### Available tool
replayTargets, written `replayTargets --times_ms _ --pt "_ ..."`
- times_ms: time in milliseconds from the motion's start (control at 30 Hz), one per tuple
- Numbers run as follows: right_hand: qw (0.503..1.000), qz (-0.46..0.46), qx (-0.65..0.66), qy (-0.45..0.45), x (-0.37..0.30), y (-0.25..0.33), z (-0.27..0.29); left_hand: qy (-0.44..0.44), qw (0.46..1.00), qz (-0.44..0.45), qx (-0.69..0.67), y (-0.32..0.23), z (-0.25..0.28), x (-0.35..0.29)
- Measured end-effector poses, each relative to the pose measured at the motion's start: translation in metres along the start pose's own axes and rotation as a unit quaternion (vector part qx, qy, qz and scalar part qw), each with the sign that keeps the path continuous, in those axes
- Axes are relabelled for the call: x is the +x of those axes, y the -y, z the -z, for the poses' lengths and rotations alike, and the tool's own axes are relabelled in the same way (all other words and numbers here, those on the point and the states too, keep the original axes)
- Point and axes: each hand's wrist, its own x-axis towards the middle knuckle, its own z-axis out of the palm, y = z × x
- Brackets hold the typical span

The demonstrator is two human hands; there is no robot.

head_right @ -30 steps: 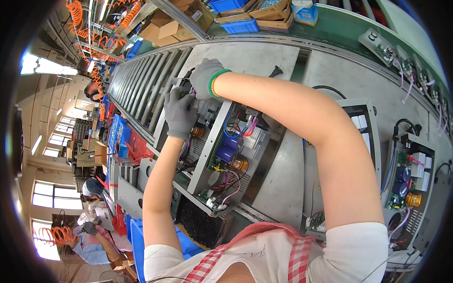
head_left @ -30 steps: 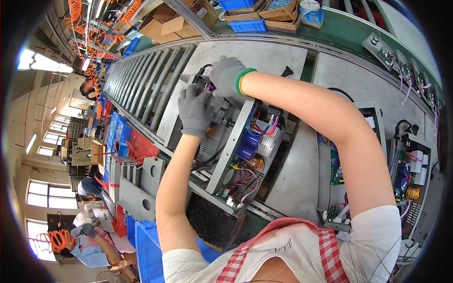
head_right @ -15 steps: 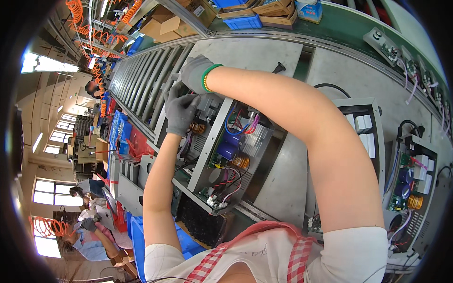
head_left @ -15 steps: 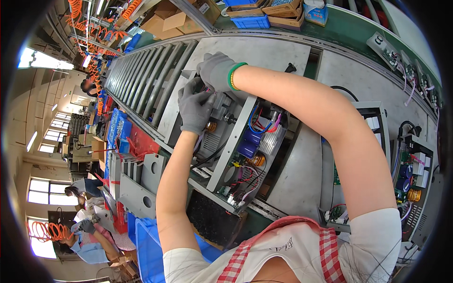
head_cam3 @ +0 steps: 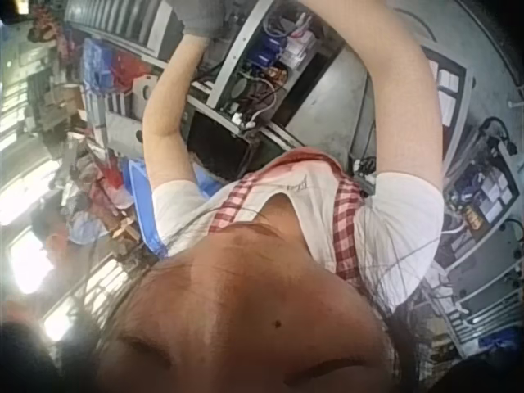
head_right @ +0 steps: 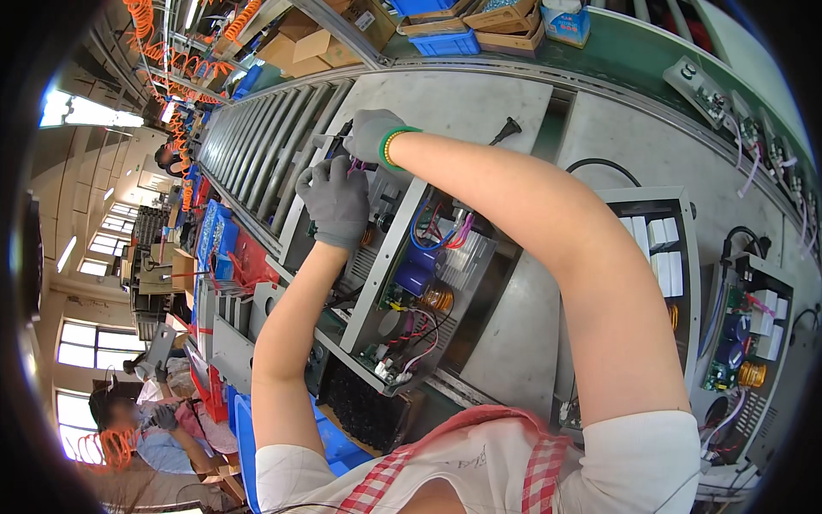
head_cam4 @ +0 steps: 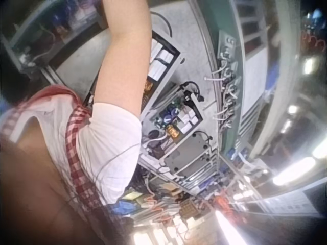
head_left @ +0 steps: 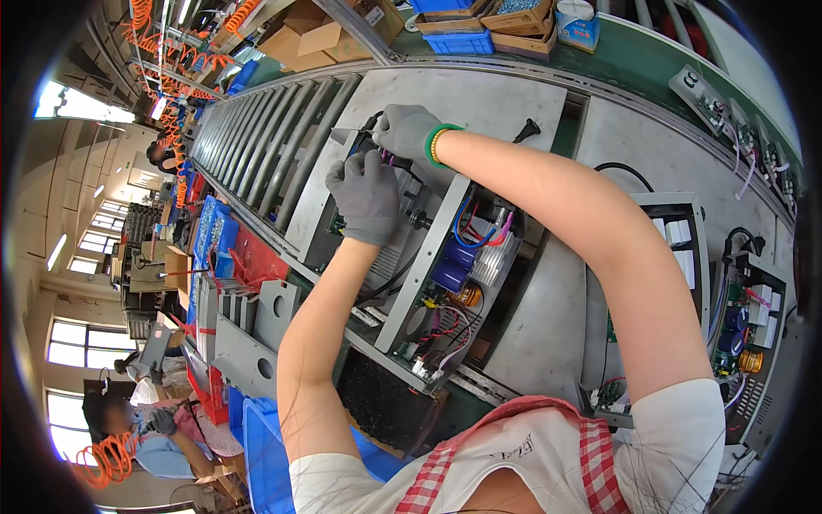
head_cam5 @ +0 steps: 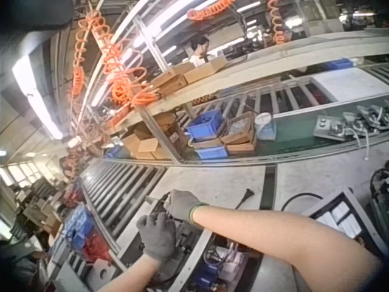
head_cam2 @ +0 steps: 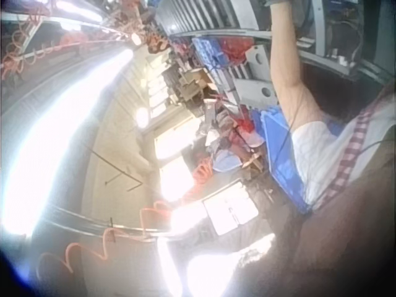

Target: The person assembles electronic components inside a metal casing on a workbench. They connect wires to a circuit board, place yellow foam pads on a metal plate, and use a power drill to secure components. The person handles circuit boards, wires, and metal plates throughout the process.

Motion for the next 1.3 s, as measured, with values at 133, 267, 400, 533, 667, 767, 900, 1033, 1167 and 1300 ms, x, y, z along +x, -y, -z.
replayTargets --times_ms 133,267,400,533,667,767,900,1033,1167,1300 --pt "0.999 0.009 -0.028 0.038 0.005 -0.005 -0.002 -0.017 0.999 0.0 0.048 -0.001 -0.001 -0.001" --pt "0.99 0.04 -0.11 0.083 0.014 -0.006 -0.005 -0.018 0.999 0.021 0.033 0.006 -0.02 -0.002" --pt "0.987 0.045 -0.124 0.091 0.016 -0.008 -0.008 -0.03 0.999 0.016 0.038 0.003 -0.021 0.0" --pt "0.99 0.039 -0.109 0.079 0.015 -0.007 -0.007 -0.039 0.997 -0.032 0.066 0.004 -0.01 0.002" --pt "0.992 0.026 -0.096 0.077 0.01 -0.004 -0.005 -0.022 0.995 -0.035 0.091 -0.002 -0.004 0.009" --pt "0.992 0.021 -0.091 0.08 0.014 -0.006 -0.005 -0.006 0.997 -0.014 0.071 -0.004 -0.01 0.014" --pt "0.996 0.002 -0.061 0.067 0.006 0.002 -0.004 0.025 0.995 -0.026 0.096 0.011 -0.018 -0.003" --pt "0.993 0.016 -0.079 0.082 0.008 -0.003 0.0 0.063 0.991 0.002 0.114 -0.001 -0.011 0.008" --pt "0.995 0.026 -0.078 0.059 0.011 -0.005 -0.007 0.026 0.997 0.031 0.071 -0.013 -0.002 0.016" --pt "0.995 0.026 -0.08 0.059 0.009 -0.004 -0.004 0.039 0.993 0.002 0.108 -0.01 0.003 0.012"
